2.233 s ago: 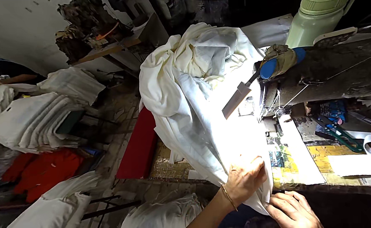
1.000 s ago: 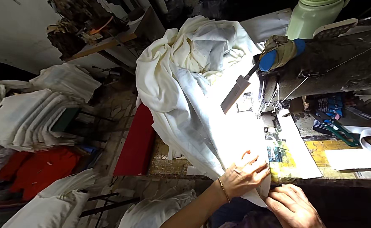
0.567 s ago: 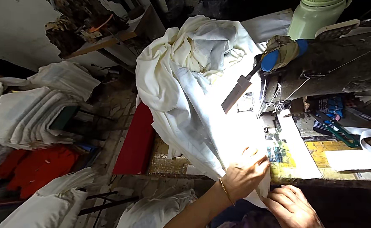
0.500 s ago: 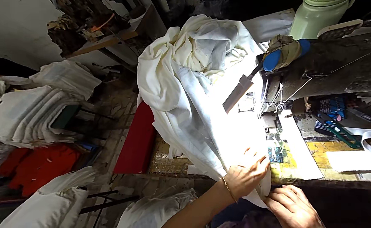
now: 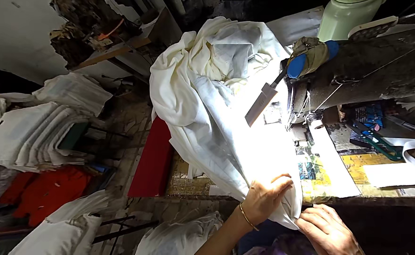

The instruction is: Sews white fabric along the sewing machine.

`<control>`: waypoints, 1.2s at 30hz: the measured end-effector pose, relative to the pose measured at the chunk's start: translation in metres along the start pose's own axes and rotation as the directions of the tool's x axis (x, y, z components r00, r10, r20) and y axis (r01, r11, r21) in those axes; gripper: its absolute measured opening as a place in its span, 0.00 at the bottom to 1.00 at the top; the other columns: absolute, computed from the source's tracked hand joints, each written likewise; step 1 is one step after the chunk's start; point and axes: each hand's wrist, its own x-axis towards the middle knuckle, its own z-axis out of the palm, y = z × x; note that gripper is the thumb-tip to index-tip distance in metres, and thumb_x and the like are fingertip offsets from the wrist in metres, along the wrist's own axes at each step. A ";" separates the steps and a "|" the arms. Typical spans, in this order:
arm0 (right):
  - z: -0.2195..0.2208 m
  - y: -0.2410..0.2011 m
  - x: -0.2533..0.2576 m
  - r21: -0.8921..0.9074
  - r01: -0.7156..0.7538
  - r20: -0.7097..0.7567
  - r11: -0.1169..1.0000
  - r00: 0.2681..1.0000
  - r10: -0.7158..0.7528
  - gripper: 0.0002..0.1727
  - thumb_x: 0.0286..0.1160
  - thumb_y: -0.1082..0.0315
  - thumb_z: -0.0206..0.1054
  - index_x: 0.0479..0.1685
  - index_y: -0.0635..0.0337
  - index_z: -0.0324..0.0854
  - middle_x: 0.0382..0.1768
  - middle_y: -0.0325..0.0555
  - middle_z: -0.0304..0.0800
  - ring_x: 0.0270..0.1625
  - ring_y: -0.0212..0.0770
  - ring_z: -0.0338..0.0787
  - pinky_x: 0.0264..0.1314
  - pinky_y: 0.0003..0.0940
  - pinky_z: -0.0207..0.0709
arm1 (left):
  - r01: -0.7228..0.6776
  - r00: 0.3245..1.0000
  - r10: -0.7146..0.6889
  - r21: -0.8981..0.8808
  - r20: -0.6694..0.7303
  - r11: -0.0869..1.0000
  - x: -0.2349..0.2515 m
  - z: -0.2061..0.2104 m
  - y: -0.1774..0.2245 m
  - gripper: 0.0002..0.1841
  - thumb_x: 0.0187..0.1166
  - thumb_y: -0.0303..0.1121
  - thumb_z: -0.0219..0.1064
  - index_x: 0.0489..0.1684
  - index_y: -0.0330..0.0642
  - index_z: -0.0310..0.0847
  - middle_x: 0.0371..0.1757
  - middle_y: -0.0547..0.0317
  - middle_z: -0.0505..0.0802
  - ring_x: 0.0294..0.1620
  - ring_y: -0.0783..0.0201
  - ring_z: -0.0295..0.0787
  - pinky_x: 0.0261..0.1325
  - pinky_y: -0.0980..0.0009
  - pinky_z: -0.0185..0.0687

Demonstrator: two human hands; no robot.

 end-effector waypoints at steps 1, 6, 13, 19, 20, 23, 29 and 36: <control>0.000 0.000 0.000 0.010 0.000 -0.010 1.000 1.000 0.000 0.10 0.82 0.71 0.63 0.42 0.55 0.92 0.41 0.47 0.96 0.54 0.45 0.93 0.72 0.47 0.75 | -0.025 1.000 0.025 0.033 0.001 0.999 -0.003 0.002 0.000 0.09 0.82 0.28 0.64 0.39 0.40 0.93 0.48 0.58 0.98 0.46 0.67 0.96 0.50 0.73 0.90; -0.003 -0.011 0.001 0.033 -0.040 -0.038 0.999 0.998 0.042 0.10 0.83 0.72 0.61 0.44 0.58 0.91 0.43 0.52 0.96 0.52 0.52 0.94 0.71 0.52 0.77 | -0.104 0.994 0.098 0.129 0.051 0.986 -0.007 0.004 0.005 0.10 0.80 0.24 0.63 0.43 0.44 0.94 0.51 0.60 0.98 0.59 0.61 0.94 0.61 0.69 0.88; -0.002 -0.005 0.005 -0.052 0.017 -0.028 0.999 0.999 -0.019 0.10 0.82 0.69 0.62 0.37 0.53 0.90 0.35 0.42 0.96 0.67 0.48 0.87 0.82 0.50 0.62 | -0.146 0.980 0.117 0.180 0.159 0.973 -0.003 -0.004 0.010 0.11 0.80 0.25 0.61 0.42 0.44 0.93 0.51 0.60 0.97 0.59 0.60 0.93 0.60 0.66 0.87; -0.010 -0.006 0.018 -0.068 0.046 0.111 0.997 0.993 -0.039 0.10 0.80 0.74 0.61 0.34 0.60 0.88 0.32 0.49 0.94 0.69 0.56 0.89 0.86 0.67 0.58 | -0.107 0.988 0.072 0.262 0.140 0.959 0.023 -0.008 0.011 0.10 0.81 0.28 0.62 0.44 0.42 0.93 0.51 0.57 0.96 0.56 0.60 0.93 0.56 0.67 0.88; -0.012 -0.007 0.020 -0.072 0.048 0.125 0.996 0.991 -0.039 0.10 0.79 0.75 0.61 0.34 0.61 0.88 0.32 0.49 0.94 0.68 0.57 0.90 0.84 0.69 0.59 | -0.090 0.988 0.048 0.286 0.150 0.954 0.031 -0.008 0.010 0.10 0.82 0.29 0.62 0.47 0.41 0.92 0.53 0.56 0.96 0.57 0.59 0.93 0.57 0.66 0.88; -0.016 -0.009 0.022 -0.083 0.044 0.171 0.996 0.985 -0.030 0.09 0.80 0.75 0.61 0.34 0.61 0.87 0.31 0.50 0.93 0.67 0.59 0.90 0.82 0.73 0.59 | -0.055 0.971 -0.021 0.309 0.237 0.949 0.051 -0.003 0.001 0.10 0.81 0.29 0.64 0.48 0.37 0.91 0.54 0.50 0.93 0.60 0.53 0.89 0.62 0.59 0.84; -0.017 -0.014 0.024 -0.084 -0.004 0.198 0.996 0.980 0.020 0.09 0.78 0.76 0.62 0.36 0.63 0.88 0.32 0.52 0.93 0.67 0.62 0.89 0.81 0.75 0.59 | -0.081 0.924 -0.062 0.352 0.377 0.932 0.057 -0.001 0.003 0.14 0.82 0.24 0.60 0.57 0.34 0.89 0.57 0.45 0.93 0.51 0.53 0.94 0.51 0.62 0.88; -0.015 -0.016 0.023 -0.083 -0.032 0.186 0.996 0.981 0.047 0.09 0.81 0.75 0.62 0.38 0.61 0.89 0.38 0.52 0.96 0.69 0.58 0.89 0.80 0.73 0.61 | 0.207 0.971 -0.184 -0.151 0.154 0.967 0.039 0.001 -0.015 0.11 0.85 0.29 0.59 0.47 0.36 0.89 0.45 0.52 0.93 0.46 0.64 0.91 0.53 0.68 0.86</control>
